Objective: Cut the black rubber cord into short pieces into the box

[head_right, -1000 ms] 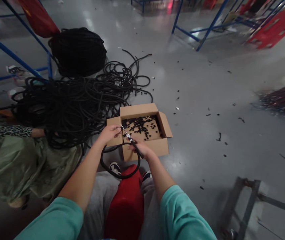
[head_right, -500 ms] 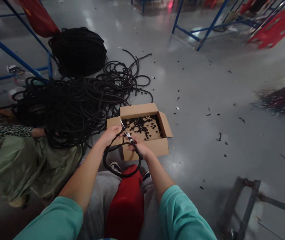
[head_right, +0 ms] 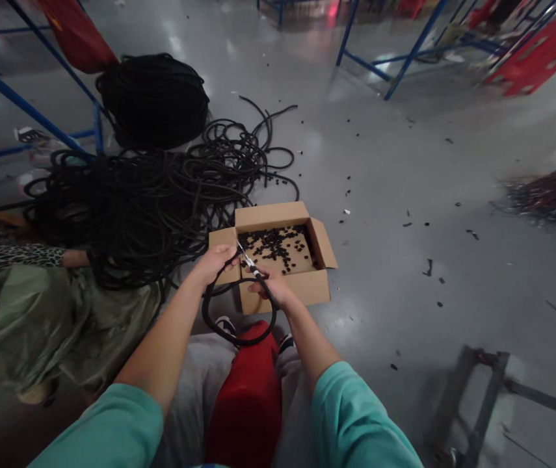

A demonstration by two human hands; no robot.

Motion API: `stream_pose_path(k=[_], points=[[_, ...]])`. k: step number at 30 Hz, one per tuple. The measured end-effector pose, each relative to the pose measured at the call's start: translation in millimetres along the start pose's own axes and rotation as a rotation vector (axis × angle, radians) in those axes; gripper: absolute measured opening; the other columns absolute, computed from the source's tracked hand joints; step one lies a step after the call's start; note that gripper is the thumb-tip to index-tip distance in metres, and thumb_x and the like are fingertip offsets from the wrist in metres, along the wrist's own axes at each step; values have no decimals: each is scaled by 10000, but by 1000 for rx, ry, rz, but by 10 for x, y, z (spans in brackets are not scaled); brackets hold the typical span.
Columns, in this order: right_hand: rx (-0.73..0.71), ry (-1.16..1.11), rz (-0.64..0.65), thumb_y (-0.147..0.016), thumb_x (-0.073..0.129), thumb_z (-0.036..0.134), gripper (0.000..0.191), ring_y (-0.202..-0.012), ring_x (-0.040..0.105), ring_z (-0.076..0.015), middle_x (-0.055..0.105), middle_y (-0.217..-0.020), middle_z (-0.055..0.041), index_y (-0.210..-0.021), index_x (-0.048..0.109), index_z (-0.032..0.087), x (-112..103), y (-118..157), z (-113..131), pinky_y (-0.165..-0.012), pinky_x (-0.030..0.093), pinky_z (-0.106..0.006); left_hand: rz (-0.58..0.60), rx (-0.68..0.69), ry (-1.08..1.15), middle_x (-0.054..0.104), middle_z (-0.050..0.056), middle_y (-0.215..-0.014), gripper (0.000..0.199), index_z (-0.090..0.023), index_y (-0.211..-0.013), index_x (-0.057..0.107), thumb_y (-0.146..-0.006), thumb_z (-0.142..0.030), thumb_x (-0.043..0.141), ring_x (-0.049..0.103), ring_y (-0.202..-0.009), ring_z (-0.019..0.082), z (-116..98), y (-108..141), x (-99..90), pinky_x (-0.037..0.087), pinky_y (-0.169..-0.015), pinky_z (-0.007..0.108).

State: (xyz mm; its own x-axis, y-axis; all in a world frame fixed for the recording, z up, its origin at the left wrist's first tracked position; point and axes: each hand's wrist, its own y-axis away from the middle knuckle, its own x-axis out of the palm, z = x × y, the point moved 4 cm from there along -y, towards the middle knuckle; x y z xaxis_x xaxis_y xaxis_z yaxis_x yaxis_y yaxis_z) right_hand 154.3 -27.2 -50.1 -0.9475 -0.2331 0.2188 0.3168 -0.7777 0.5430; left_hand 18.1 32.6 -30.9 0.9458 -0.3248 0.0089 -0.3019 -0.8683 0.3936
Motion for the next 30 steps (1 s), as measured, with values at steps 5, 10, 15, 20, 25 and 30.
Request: stream_pose_path(k=[5, 10, 15, 20, 25, 30], points=[[24, -26, -4, -449, 603, 185, 622, -312, 323, -46, 395, -392, 114, -1064, 539, 123, -1, 14, 6, -342, 218, -184, 8, 22, -22, 445, -34, -478, 316, -138, -573, 435, -745, -395, 500, 320, -363, 27, -7, -2, -7, 210, -394, 192], [26, -21, -14, -452, 603, 178, 606, -306, 320, -46, 392, -380, 115, -1053, 549, 126, 2, 11, -2, -337, 220, -183, 24, 32, -27, 439, -33, -483, 347, -137, -577, 439, -729, -442, 509, 316, -367, 25, -13, 5, -10, 206, -397, 193], [26, 3, 1, -464, 612, 182, 586, -313, 317, -43, 375, -389, 118, -1046, 557, 136, -13, -2, -24, -348, 218, -186, 38, 12, -24, 430, -37, -482, 364, -132, -601, 459, -713, -474, 514, 303, -358, 21, 7, -3, -28, 186, -385, 194], [-33, 13, 57, -459, 639, 199, 552, -400, 392, -54, 463, -497, 82, -1004, 565, 152, -22, 3, -18, -397, 283, -194, 63, -21, -60, 441, -31, -469, 342, -133, -568, 449, -709, -432, 537, 310, -357, 20, 29, -1, -22, 191, -377, 185], [-63, 43, 58, -477, 658, 239, 507, -487, 436, -70, 501, -571, 53, -970, 565, 166, -22, 9, 7, -431, 296, -193, 116, -127, -95, 419, -39, -451, 309, -128, -564, 477, -705, -391, 560, 306, -357, 20, 51, 24, 65, 198, -363, 168], [-41, 44, 54, -476, 643, 250, 512, -393, 365, -61, 427, -466, 92, -973, 551, 169, 4, 20, 37, -398, 267, -204, 115, -126, -65, 437, -33, -457, 308, -120, -573, 496, -708, -390, 559, 313, -357, 19, 36, 20, 65, 202, -353, 161]])
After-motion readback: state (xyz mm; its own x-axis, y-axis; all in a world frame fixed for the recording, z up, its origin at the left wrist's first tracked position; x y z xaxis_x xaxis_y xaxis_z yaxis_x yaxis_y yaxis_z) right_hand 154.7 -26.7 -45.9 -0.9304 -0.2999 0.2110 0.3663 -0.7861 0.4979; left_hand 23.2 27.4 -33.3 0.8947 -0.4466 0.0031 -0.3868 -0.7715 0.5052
